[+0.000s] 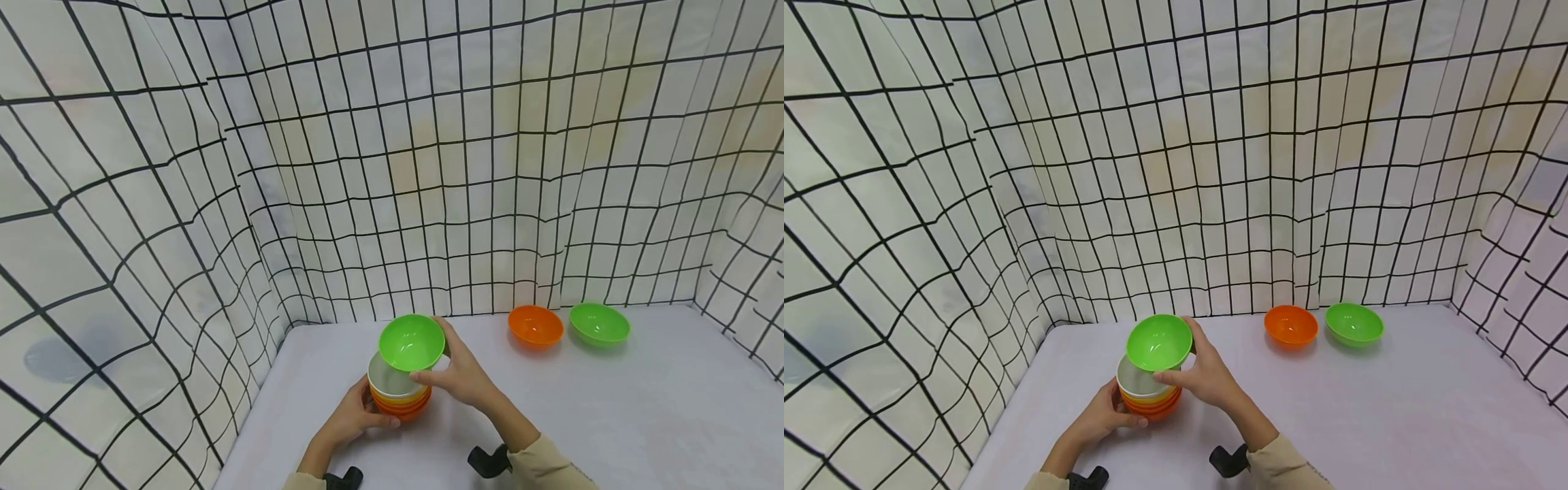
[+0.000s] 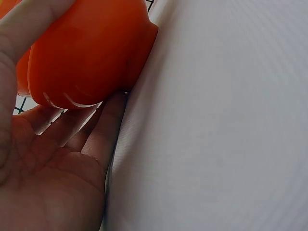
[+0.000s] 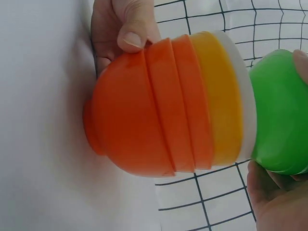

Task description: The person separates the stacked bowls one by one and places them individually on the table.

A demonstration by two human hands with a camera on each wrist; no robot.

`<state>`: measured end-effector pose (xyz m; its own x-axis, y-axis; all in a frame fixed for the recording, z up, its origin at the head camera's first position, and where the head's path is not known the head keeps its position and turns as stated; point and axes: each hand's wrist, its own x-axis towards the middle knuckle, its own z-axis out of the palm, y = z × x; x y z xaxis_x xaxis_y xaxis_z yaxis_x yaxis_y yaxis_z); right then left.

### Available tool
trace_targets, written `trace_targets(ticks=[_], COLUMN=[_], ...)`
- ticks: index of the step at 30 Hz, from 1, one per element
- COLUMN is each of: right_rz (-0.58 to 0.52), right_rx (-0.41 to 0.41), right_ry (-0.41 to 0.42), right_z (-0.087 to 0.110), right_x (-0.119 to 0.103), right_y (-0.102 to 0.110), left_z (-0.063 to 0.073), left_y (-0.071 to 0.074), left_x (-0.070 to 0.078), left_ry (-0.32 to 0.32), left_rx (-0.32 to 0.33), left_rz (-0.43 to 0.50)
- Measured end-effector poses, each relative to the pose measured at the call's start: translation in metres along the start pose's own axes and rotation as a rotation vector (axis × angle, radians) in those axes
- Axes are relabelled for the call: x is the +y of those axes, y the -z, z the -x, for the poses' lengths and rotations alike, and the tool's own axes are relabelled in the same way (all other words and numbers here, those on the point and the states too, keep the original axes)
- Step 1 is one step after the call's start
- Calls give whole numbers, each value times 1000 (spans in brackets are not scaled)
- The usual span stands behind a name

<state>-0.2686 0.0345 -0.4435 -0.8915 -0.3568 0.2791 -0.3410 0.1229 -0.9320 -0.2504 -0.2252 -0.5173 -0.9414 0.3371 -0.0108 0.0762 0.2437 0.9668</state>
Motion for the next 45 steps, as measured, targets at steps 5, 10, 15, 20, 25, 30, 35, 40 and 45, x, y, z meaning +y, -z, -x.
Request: trace_targets(ticks=[5,10,15,20,25,30,35,40,45], right_rz=[-26,-36,-39,-40,-36,-34,-30,-30,-31], right_rx=[15,54,85,116,146,171,187,207,213], right_ry=[15,19,4,-29,-68,-86,-112,-144,-156], right_z=[-3,-5,-6,-8,-9,-11,-12,-13,-14], right_x=[-2,-1,1,2,7,13,19,26,33], right_y=[7,13,20,26,33,40,46,51,54], left_z=[1,0,-1,-2,-2,-1,-1,-1,0], left_y=[0,0,0,0,0,-1,-1,-2,-2], left_x=[2,2,0,-1,-1,1,3,4,4], left_ry=[2,-6,-10,-1,19,20,15,13,31], left_rx=[2,13,16,13,13,17,21,12,9], left_rz=[19,2,-12,-4,20,28,33,47,63])
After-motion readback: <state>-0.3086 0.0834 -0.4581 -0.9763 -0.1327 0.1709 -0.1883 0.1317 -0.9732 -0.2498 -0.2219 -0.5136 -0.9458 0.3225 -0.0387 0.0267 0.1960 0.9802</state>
